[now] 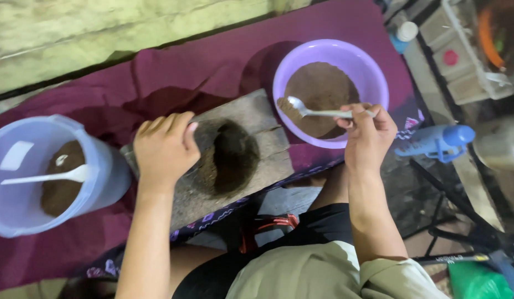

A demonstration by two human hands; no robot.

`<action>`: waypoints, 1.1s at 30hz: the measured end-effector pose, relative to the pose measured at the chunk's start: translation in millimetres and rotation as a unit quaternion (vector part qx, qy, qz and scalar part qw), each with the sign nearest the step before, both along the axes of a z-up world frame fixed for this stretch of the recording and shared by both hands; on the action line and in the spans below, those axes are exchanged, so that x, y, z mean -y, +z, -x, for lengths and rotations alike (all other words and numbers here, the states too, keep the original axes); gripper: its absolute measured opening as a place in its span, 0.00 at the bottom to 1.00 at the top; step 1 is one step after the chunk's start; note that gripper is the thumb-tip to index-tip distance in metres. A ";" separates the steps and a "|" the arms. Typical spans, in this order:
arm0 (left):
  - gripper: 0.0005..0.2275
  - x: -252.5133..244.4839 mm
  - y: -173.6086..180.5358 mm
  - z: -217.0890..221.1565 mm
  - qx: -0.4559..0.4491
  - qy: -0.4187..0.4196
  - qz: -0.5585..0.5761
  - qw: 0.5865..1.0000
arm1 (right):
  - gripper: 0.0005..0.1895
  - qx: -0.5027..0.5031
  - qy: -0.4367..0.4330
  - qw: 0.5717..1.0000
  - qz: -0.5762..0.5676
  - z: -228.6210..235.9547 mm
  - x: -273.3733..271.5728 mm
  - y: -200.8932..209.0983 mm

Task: Scraping and transferring powder from a mortar to bowls using a spoon.

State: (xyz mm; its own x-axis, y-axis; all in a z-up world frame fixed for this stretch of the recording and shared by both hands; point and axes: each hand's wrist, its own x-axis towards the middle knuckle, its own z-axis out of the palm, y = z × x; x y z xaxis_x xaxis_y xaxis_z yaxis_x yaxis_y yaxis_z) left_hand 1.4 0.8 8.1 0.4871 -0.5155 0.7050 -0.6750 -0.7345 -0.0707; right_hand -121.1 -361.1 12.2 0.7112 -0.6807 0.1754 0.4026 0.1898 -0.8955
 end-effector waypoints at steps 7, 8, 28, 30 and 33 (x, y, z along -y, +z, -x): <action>0.15 0.6 -3.9 1.7 -0.001 -0.002 -0.006 1.000 | 0.20 -0.028 -0.106 0.994 0.029 -1.9 53.5 -37.1; 0.15 0.3 -5.3 1.3 0.002 0.002 -0.009 1.000 | 0.19 -0.035 -0.122 0.991 0.042 -1.5 57.0 -40.7; 0.15 -1.1 -2.7 2.8 -0.012 0.005 -0.012 1.000 | 0.21 0.049 -0.200 0.800 0.563 20.4 33.1 -1.1; 0.16 2.1 0.5 2.8 -0.011 -0.001 0.000 1.000 | 0.20 0.078 -0.184 0.813 0.547 27.2 14.7 15.4; 0.15 1.6 1.4 2.5 -0.012 -0.004 0.009 1.000 | 0.20 0.096 -0.111 0.809 0.569 38.4 -18.4 29.9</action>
State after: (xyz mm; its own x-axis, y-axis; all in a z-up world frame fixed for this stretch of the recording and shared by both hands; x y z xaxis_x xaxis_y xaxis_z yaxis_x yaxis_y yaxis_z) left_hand -1.0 -0.8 9.5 0.5008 -0.5067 0.7017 -0.6818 -0.7304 -0.0408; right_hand -159.5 -342.7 42.0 0.4779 -0.1075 0.8718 0.4662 -0.8102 -0.3554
